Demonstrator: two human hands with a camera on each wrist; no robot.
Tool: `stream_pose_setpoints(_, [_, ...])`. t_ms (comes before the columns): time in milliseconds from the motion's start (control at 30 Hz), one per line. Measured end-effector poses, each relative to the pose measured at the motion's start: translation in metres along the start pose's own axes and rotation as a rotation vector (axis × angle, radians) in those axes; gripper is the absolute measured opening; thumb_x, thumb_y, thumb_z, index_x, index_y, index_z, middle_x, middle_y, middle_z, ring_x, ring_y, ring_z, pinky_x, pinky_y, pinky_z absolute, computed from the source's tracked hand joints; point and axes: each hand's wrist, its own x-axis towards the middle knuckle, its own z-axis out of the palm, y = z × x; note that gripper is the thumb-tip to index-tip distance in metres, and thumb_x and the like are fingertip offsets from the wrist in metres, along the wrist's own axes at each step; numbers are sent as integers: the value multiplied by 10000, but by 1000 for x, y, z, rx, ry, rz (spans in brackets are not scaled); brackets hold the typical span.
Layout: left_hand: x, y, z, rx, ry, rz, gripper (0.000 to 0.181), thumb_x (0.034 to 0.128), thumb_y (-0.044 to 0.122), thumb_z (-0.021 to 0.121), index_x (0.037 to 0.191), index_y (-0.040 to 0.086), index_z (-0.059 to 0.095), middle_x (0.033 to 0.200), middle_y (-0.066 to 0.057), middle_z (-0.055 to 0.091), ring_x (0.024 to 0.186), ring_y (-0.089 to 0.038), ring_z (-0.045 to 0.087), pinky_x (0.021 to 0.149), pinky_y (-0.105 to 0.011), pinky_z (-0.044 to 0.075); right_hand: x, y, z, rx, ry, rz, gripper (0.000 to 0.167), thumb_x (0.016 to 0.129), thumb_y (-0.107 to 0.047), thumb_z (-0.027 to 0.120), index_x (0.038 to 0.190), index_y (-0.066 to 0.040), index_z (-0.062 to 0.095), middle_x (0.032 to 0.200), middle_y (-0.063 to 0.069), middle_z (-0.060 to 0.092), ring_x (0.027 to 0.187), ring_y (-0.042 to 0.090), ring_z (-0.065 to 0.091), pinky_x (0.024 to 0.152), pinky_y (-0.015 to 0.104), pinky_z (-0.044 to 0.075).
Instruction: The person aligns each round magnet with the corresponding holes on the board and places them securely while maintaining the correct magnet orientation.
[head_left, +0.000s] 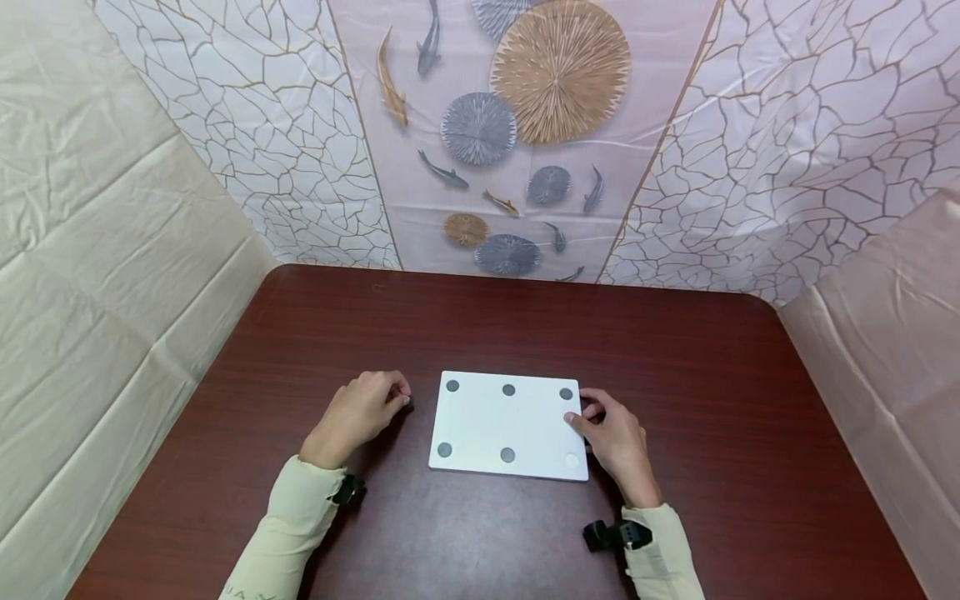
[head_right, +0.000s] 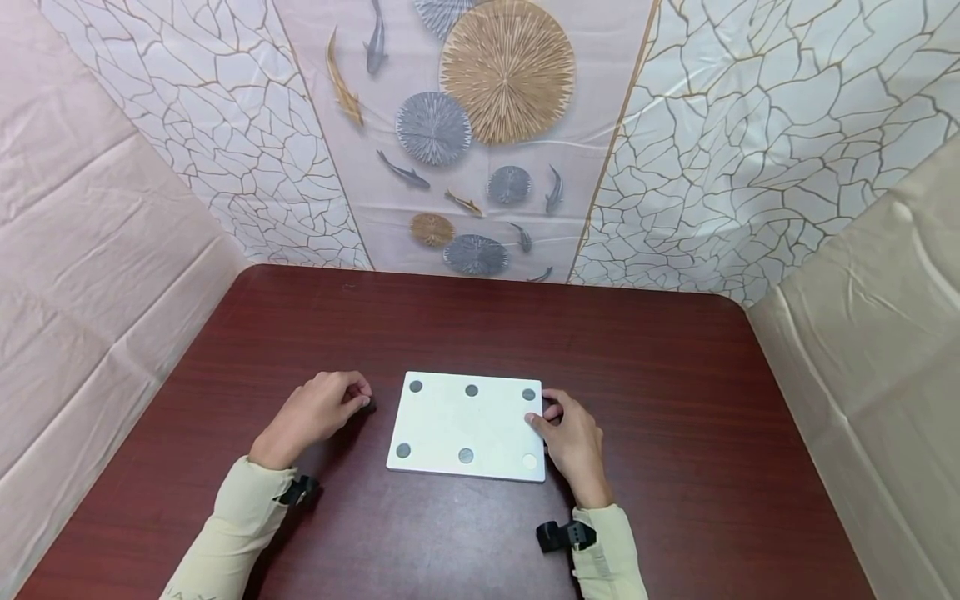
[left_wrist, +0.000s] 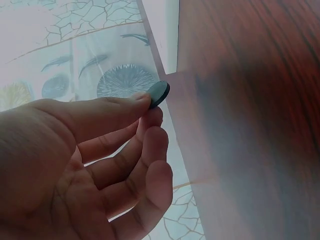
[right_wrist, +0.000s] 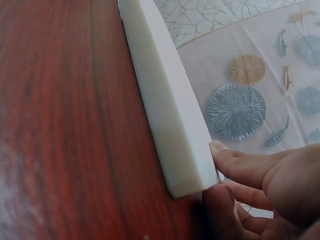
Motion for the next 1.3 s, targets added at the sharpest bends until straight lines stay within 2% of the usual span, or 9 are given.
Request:
stream_pose_setpoints(200, [0, 7, -2, -4, -10, 5, 69, 998, 164, 700, 948, 164, 747, 774, 52, 650, 686, -131, 580, 631, -401, 510, 0, 0, 0, 4, -2, 4, 478, 995, -287, 760, 1412, -92, 633, 1056, 68, 665, 637, 116, 658, 620, 320, 539])
stream_pose_setpoints(300, [0, 10, -2, -2, -8, 17, 76, 1003, 161, 684, 964, 152, 748, 767, 53, 649, 665, -122, 571, 605, -383, 500, 0, 0, 0, -1, -4, 5, 477, 997, -292, 757, 1414, -95, 634, 1056, 61, 665, 638, 113, 657, 660, 335, 529])
stream_pose_setpoints(433, [0, 14, -1, -4, -4, 32, 83, 1006, 161, 675, 976, 150, 751, 778, 48, 667, 657, -118, 581, 596, -390, 509, -1, 0, 1, -8, -6, 6, 482, 998, -299, 755, 1418, -98, 631, 1059, 54, 669, 641, 109, 657, 709, 357, 512])
stream_pose_setpoints(667, [1, 21, 0, -2, -10, 55, 83, 994, 151, 688, 938, 172, 746, 793, 55, 678, 678, -123, 594, 621, -420, 534, -1, 0, 1, -5, -10, 12, 487, 997, -302, 757, 1421, -100, 629, 1066, 57, 669, 643, 109, 664, 678, 341, 517])
stream_pose_setpoints(900, [1, 29, -1, 3, -9, 70, 100, 991, 149, 690, 912, 197, 729, 781, 78, 653, 698, -132, 604, 624, -414, 529, 0, -1, 0, -19, -8, 5, 488, 1001, -302, 750, 1426, -99, 624, 1067, 51, 672, 642, 109, 656, 762, 385, 476])
stream_pose_setpoints(1067, [1, 34, -1, -2, -1, 87, 114, 988, 140, 690, 905, 206, 733, 787, 90, 660, 710, -127, 612, 630, -417, 530, 0, -1, -1, -17, -4, -1, 483, 999, -294, 753, 1420, -94, 629, 1053, 52, 671, 642, 109, 657, 721, 365, 496])
stream_pose_setpoints(1300, [4, 40, 0, -11, 6, 98, 126, 981, 137, 675, 913, 212, 750, 707, 110, 608, 651, -116, 559, 580, -370, 486, 1, 0, 0, -19, -2, -8, 480, 998, -289, 754, 1418, -93, 629, 1045, 47, 669, 637, 109, 654, 760, 392, 483])
